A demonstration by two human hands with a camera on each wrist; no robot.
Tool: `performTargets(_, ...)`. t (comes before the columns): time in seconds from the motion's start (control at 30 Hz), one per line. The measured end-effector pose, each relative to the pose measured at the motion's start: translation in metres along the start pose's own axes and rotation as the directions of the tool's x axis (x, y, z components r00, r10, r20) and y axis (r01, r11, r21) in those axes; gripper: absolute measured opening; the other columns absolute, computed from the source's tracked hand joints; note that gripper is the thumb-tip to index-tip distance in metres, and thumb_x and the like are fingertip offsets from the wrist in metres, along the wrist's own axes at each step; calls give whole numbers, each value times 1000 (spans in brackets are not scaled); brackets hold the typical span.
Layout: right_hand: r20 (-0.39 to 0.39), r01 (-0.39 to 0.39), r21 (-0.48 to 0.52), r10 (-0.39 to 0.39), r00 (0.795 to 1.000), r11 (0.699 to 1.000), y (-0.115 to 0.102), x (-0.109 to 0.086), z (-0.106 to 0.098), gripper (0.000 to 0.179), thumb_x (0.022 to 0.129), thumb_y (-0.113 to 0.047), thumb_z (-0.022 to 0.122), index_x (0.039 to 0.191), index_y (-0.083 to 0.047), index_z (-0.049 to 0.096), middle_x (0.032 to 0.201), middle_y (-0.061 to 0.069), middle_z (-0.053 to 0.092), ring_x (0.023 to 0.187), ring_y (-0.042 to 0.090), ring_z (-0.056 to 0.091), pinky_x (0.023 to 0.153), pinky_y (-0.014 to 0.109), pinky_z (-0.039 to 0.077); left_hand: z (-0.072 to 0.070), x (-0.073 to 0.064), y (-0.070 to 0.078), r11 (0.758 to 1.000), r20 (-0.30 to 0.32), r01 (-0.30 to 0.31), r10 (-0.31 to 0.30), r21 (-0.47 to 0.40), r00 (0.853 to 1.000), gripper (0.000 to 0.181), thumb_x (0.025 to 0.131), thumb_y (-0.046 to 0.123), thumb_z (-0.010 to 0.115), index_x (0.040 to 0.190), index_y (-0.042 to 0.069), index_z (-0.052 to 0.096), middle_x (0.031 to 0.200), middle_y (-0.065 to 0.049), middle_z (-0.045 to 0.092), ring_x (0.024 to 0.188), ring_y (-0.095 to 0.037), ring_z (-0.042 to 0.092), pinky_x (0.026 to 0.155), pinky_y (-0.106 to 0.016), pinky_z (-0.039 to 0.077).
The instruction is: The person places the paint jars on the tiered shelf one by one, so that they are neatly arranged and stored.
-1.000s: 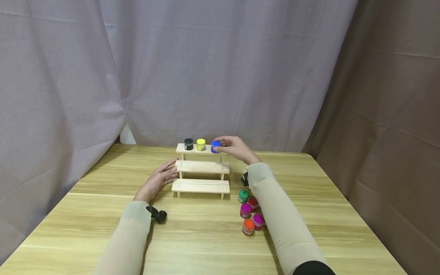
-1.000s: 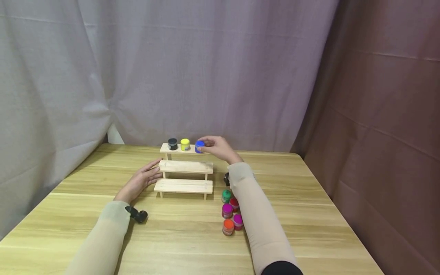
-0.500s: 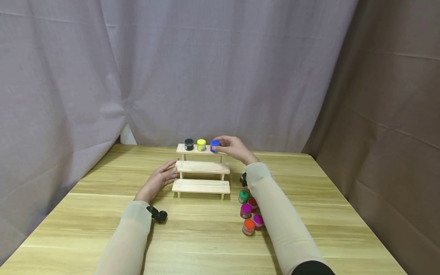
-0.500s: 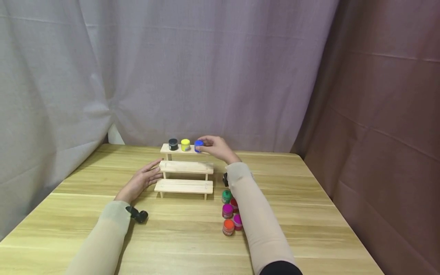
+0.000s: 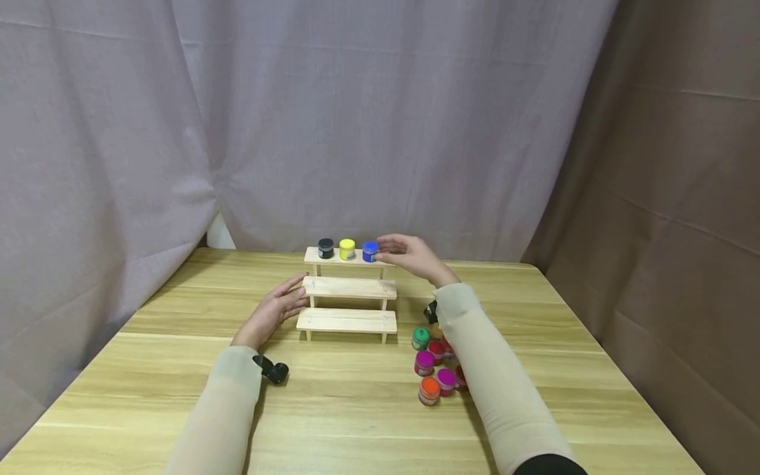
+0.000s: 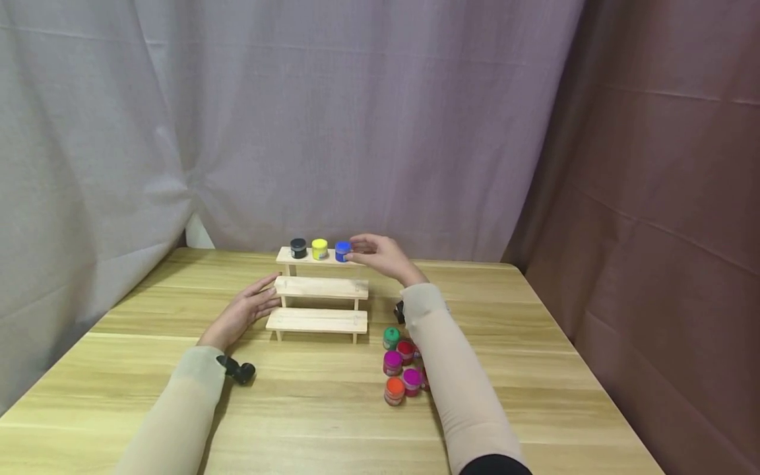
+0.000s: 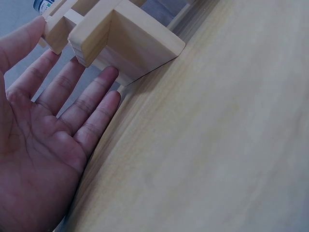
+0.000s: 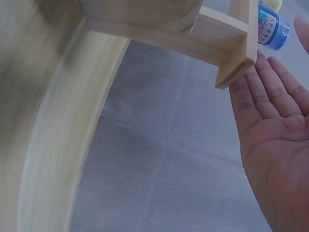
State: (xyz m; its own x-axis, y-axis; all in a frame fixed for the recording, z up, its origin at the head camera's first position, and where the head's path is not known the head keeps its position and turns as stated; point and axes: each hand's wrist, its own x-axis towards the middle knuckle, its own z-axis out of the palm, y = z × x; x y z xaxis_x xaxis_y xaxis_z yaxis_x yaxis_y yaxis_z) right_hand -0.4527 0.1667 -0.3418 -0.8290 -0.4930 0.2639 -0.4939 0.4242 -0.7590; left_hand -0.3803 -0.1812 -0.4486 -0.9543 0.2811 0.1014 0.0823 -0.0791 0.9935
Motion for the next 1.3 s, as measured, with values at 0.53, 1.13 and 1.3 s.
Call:
performTargets(0.53, -17, 2, -38, -3, 1000, 999, 12, -54, -23, 56, 93, -41, 72, 138, -10, 61, 133, 7, 65, 122, 22, 61, 105, 44, 49, 7, 4, -5, 1000, 21, 2, -2, -6, 1000, 63, 104, 30, 57, 159, 18, 32, 157, -20, 36, 134, -38, 46, 116, -48, 36)
performTargets(1.13, 24, -63, 4, 63, 998, 998, 38, -97, -41, 51, 94, -36, 73, 134, -6, 63, 130, 12, 66, 116, 21, 64, 97, 37, 55, -3, 4, -1, 1000, 6, 6, -6, 22, 1000, 62, 103, 33, 57, 159, 22, 32, 160, -17, 31, 136, -36, 45, 115, -45, 37)
performTargets(1.3, 58, -74, -22, 75, 996, 997, 45, -97, -42, 44, 95, -35, 72, 131, -11, 66, 127, 7, 68, 115, 21, 66, 99, 38, 53, -6, 2, 0, 1000, 2, 5, -5, 30, 1000, 62, 104, 34, 57, 159, 22, 32, 161, -16, 30, 136, -37, 46, 115, -46, 37)
